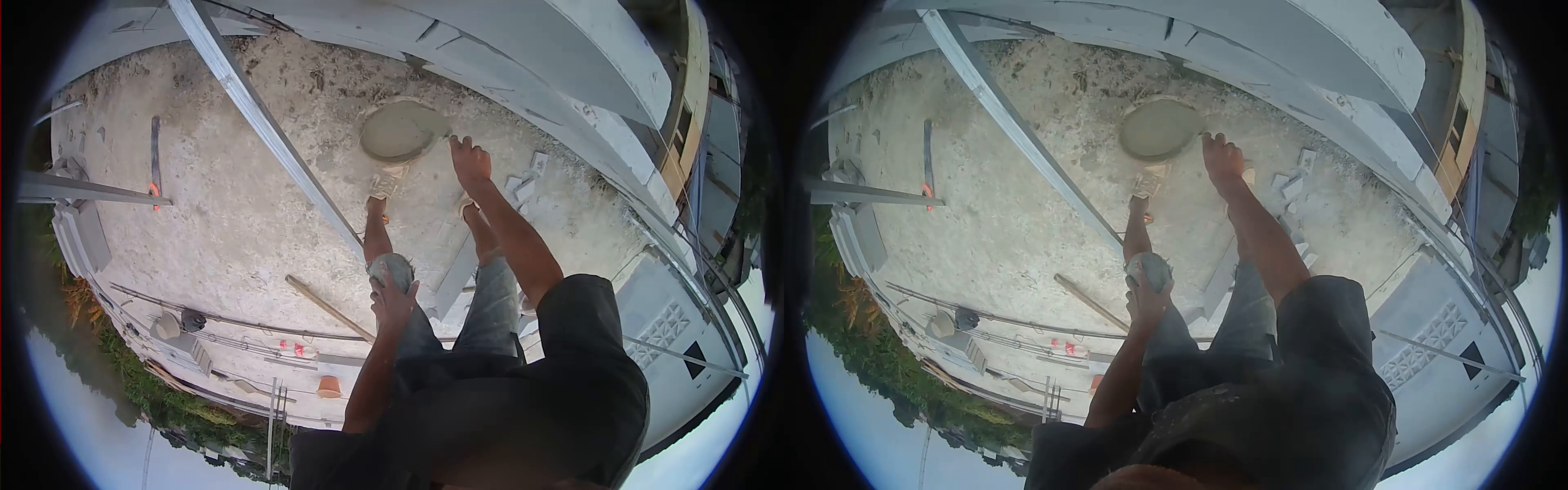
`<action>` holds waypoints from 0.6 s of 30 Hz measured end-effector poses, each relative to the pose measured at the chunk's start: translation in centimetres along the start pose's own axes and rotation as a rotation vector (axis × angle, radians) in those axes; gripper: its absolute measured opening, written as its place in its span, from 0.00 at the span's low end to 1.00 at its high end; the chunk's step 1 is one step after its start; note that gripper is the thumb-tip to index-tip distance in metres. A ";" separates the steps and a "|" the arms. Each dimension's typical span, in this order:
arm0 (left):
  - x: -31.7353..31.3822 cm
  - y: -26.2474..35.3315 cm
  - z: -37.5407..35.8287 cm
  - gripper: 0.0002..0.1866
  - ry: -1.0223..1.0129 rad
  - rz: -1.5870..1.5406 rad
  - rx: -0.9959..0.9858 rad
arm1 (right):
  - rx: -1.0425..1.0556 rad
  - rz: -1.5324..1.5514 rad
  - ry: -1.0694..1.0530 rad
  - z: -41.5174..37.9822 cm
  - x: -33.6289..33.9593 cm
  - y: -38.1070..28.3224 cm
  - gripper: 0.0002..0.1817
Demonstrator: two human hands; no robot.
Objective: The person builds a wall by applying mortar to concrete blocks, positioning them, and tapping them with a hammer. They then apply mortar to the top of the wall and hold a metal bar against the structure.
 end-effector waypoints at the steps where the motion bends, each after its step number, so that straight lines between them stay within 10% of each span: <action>1: -0.4 -0.3 1.0 0.51 0.055 -0.022 -0.033 | -0.020 -0.014 0.004 1.4 -1.9 -0.7 0.18; 9: -3.5 -4.4 2.1 0.47 0.206 -0.159 -0.075 | -0.126 0.243 -0.175 3.9 -16.4 -8.6 0.18; 18: -3.3 -4.4 1.6 0.47 0.194 -0.116 -0.080 | -0.158 0.860 0.017 -4.7 -14.7 -4.2 0.26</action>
Point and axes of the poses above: each hand's wrist, its own z-axis towards the middle knuckle, its own x-axis out of the back of the hand, y = z × x, the point moved 4 cm from there along z, towards the middle knuckle, and after that the axes turned 3 degrees about -y, right-handed, at the moved point
